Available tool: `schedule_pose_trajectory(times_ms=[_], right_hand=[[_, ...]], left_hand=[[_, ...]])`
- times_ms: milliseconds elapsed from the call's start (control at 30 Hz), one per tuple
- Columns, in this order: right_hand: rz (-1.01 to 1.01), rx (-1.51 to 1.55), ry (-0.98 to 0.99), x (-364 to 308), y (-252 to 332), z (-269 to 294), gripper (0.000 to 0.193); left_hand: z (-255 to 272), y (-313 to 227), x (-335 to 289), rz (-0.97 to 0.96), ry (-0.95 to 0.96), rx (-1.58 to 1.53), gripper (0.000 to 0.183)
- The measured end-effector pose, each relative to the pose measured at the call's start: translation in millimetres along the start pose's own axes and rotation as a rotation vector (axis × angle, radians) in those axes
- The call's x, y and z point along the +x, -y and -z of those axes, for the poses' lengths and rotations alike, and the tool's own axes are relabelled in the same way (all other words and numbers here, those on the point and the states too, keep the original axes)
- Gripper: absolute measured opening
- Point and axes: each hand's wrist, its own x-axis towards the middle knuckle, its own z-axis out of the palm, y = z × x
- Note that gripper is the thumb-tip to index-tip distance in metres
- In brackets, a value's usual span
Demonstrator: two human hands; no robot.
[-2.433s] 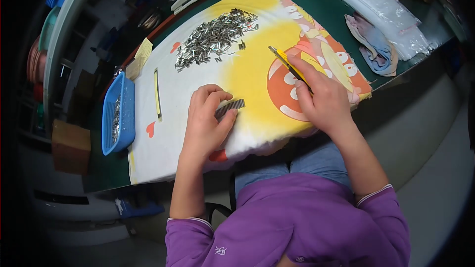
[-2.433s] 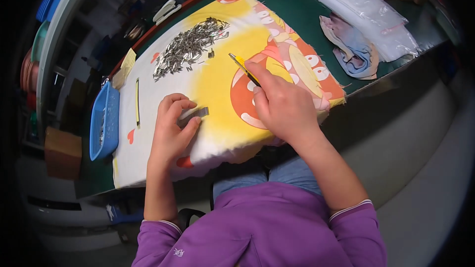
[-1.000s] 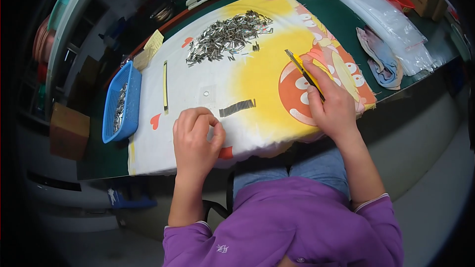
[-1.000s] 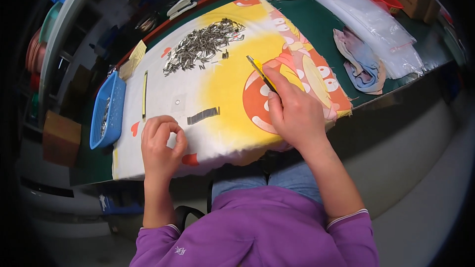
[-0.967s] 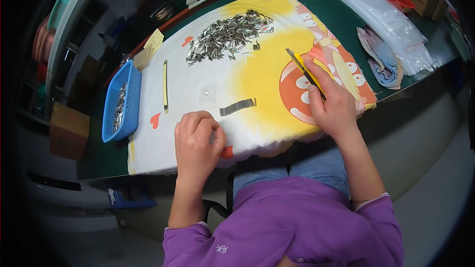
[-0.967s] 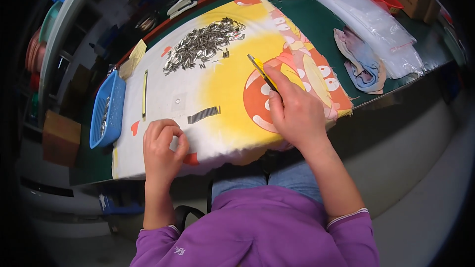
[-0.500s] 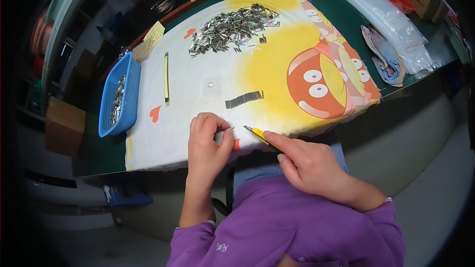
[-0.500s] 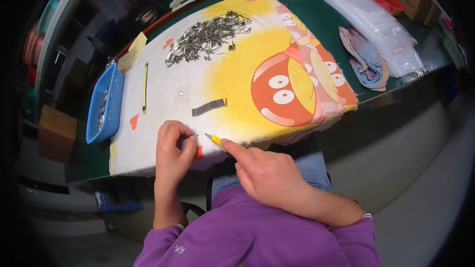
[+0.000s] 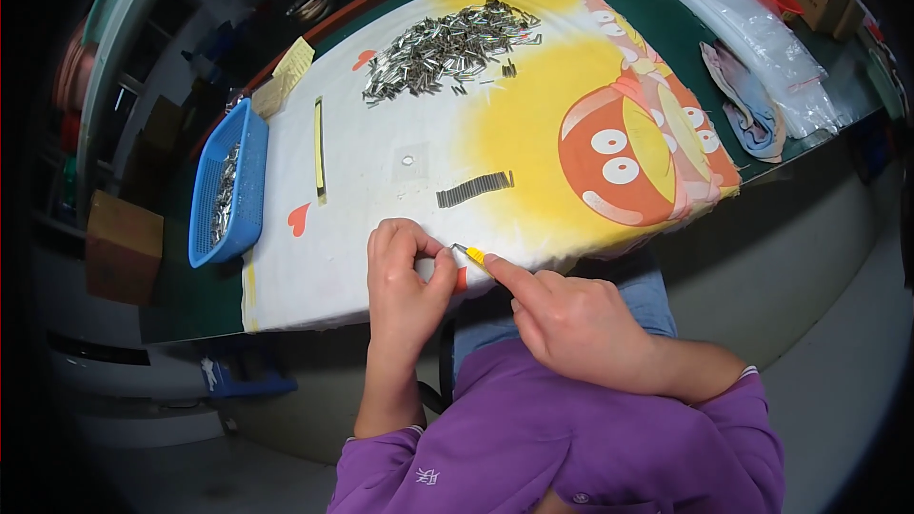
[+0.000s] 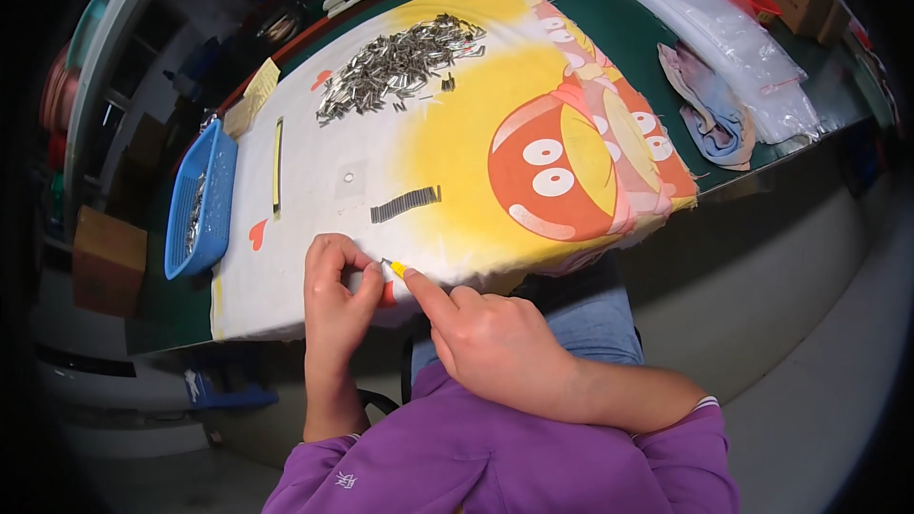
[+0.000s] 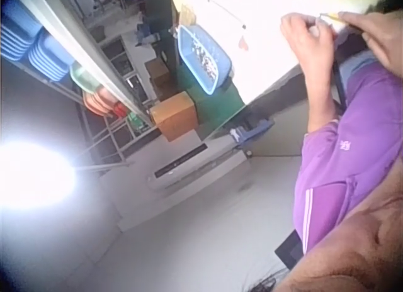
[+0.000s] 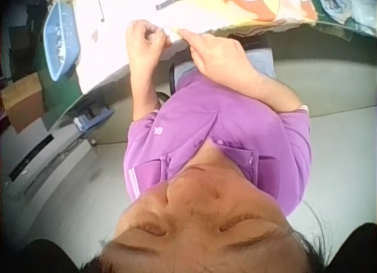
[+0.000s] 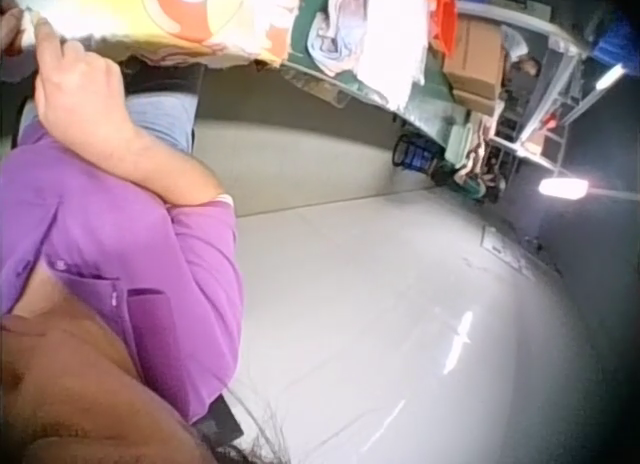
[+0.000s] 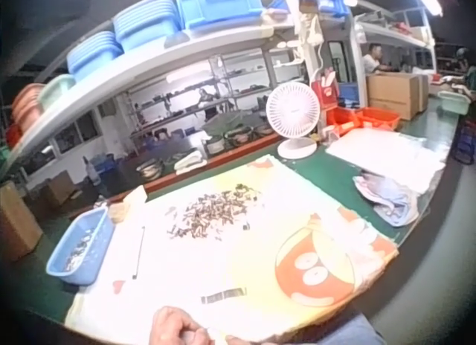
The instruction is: The person sorts and assembles small metal components by hand, using an alignment tool to position them on a work surface mat.
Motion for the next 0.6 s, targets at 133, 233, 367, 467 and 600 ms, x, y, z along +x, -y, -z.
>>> schedule_pose_trajectory(times_ms=[133, 233, 367, 467, 600], right_hand=[[0.000, 0.023, 0.001, 0, -2, -2, 0.047], [-0.002, 0.051, -0.006, 0, -4, -3, 0.047], [0.013, 0.040, 0.004, 3, -4, -2, 0.048], [0.023, 0.038, 0.030, 5, -3, 1, 0.048], [0.029, -0.069, 0.113, 9, 5, 10, 0.048]], left_hand=[[-2, 1, 0, -0.045, -0.038, 0.015, 0.015], [-2, 0, 1, -0.046, -0.044, 0.007, 0.014], [0, -1, 2, -0.033, -0.024, 0.001, 0.014], [1, -2, 3, -0.037, -0.006, 0.003, 0.014], [1, -1, 3, -0.049, -0.002, 0.005, 0.014]])
